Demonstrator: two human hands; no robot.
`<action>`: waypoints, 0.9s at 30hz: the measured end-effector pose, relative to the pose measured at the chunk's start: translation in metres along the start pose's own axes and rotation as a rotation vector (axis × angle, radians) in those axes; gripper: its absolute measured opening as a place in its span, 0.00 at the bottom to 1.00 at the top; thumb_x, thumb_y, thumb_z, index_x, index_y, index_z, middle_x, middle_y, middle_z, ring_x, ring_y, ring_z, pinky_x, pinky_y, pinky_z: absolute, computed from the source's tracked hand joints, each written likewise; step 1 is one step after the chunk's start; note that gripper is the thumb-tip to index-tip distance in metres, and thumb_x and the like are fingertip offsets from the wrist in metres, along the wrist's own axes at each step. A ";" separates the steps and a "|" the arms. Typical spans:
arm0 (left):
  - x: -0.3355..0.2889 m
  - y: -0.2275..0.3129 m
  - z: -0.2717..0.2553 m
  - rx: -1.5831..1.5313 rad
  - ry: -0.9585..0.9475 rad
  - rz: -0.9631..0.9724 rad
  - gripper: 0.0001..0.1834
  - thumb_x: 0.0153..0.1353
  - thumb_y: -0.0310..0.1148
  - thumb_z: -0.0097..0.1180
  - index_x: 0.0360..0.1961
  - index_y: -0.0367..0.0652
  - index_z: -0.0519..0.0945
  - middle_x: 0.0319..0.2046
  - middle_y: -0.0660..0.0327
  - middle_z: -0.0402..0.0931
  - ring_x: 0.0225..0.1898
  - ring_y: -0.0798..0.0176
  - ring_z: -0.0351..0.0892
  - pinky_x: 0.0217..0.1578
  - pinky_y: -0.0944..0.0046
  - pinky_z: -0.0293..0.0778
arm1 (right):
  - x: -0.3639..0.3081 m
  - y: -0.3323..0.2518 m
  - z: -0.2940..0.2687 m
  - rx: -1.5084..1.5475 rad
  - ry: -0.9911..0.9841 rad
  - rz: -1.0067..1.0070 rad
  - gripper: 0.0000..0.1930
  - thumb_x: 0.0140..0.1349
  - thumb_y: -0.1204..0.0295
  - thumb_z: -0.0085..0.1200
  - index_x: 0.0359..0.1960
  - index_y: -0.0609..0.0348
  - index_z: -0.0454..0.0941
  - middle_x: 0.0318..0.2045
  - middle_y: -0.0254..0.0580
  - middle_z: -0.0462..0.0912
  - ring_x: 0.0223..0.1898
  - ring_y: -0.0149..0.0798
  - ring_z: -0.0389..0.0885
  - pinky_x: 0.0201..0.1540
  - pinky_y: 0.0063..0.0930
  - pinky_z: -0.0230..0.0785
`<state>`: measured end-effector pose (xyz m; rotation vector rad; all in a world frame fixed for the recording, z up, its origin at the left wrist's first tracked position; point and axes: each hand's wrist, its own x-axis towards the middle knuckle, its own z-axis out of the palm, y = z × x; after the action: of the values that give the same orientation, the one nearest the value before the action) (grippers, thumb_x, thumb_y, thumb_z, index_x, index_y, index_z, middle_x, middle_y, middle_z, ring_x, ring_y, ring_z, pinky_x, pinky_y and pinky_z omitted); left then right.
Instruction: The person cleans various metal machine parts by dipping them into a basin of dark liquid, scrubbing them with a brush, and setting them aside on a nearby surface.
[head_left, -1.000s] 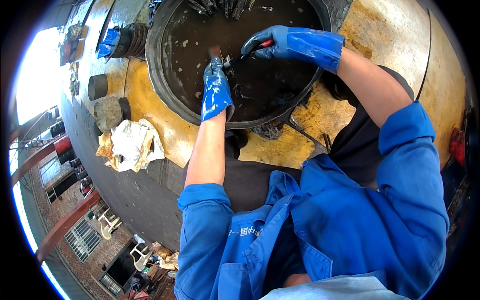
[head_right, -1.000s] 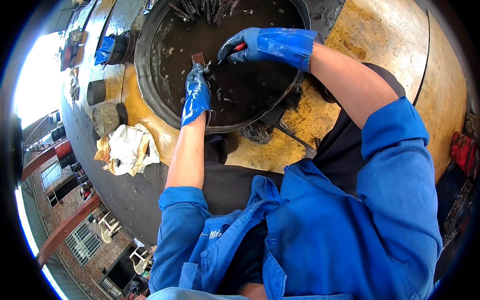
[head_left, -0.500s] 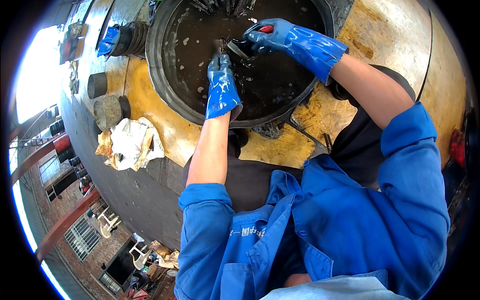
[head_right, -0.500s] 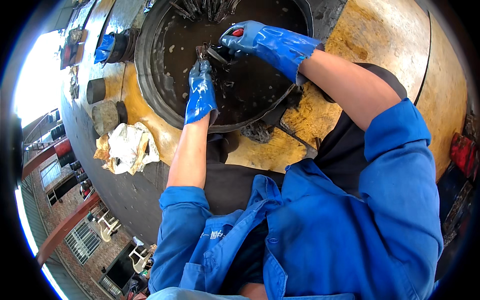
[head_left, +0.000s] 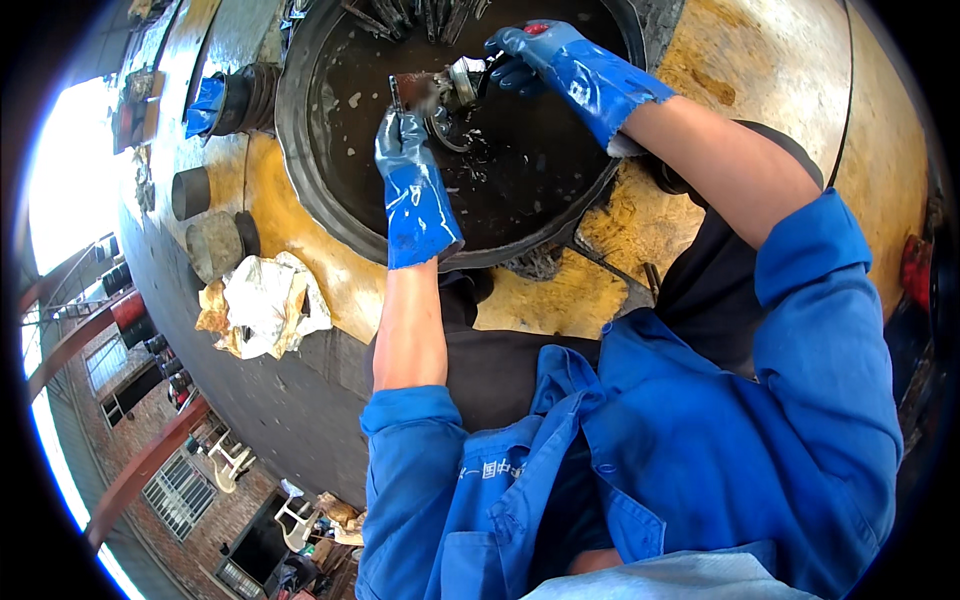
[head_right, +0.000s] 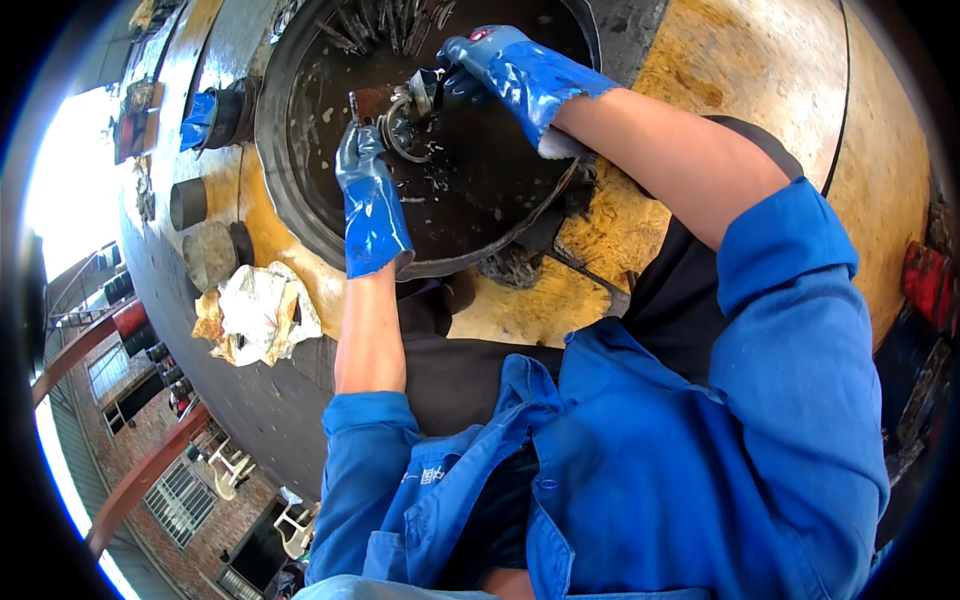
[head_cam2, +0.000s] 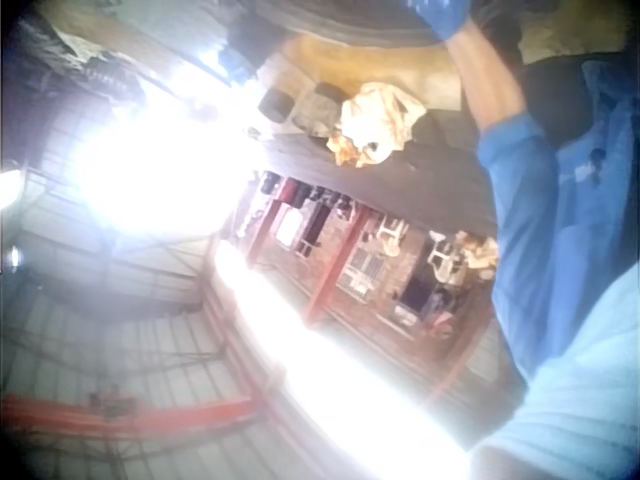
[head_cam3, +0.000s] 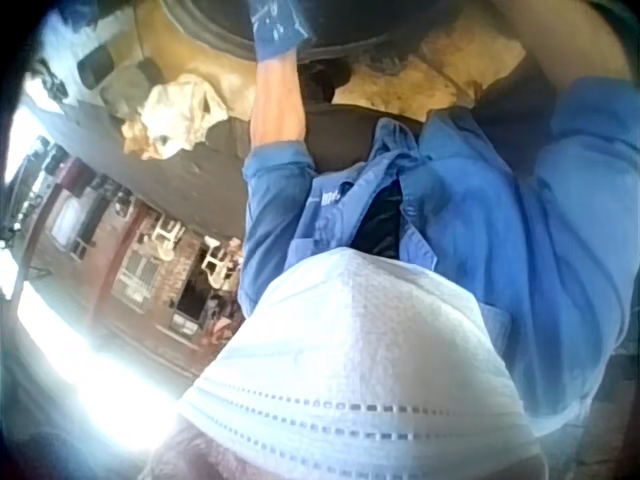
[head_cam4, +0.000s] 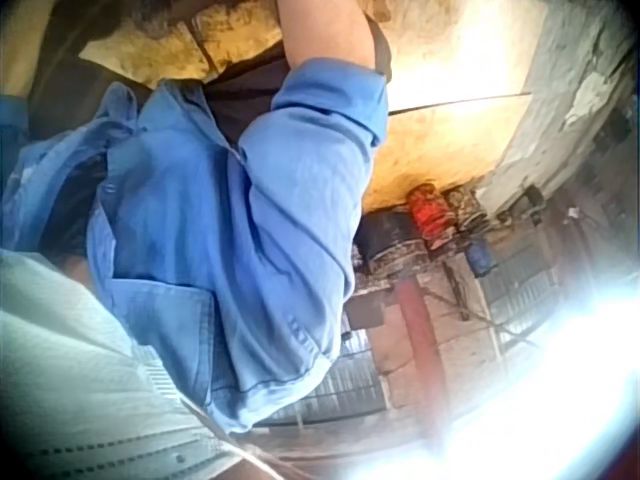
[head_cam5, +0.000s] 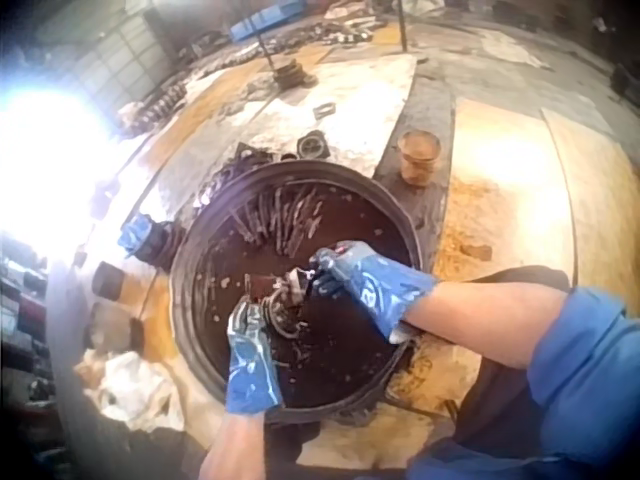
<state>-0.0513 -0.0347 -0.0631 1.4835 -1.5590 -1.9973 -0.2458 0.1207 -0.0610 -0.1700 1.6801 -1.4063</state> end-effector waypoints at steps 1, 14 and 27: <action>0.002 0.000 -0.004 -0.010 -0.020 0.119 0.21 0.74 0.33 0.51 0.65 0.41 0.74 0.51 0.56 0.76 0.56 0.54 0.69 0.61 0.55 0.56 | -0.001 -0.001 -0.002 0.075 0.012 0.011 0.18 0.74 0.55 0.49 0.54 0.51 0.83 0.41 0.42 0.89 0.34 0.35 0.88 0.36 0.33 0.79; 0.037 0.009 -0.026 -0.215 0.038 0.447 0.17 0.68 0.33 0.55 0.55 0.41 0.81 0.32 0.69 0.76 0.30 0.71 0.73 0.28 0.69 0.69 | -0.024 0.002 -0.007 0.266 -0.132 0.030 0.18 0.72 0.59 0.48 0.49 0.59 0.82 0.39 0.45 0.89 0.33 0.35 0.87 0.39 0.32 0.78; 0.031 -0.031 -0.078 -0.357 -0.004 -0.029 0.19 0.70 0.38 0.52 0.57 0.41 0.80 0.41 0.62 0.80 0.39 0.60 0.78 0.39 0.59 0.74 | 0.022 -0.033 -0.009 -0.006 0.113 -0.280 0.18 0.67 0.55 0.62 0.39 0.59 0.87 0.27 0.34 0.87 0.24 0.26 0.82 0.25 0.23 0.72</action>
<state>0.0082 -0.0900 -0.1010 1.3635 -1.1096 -2.1546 -0.2786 0.1020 -0.0462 -0.3459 1.8057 -1.6435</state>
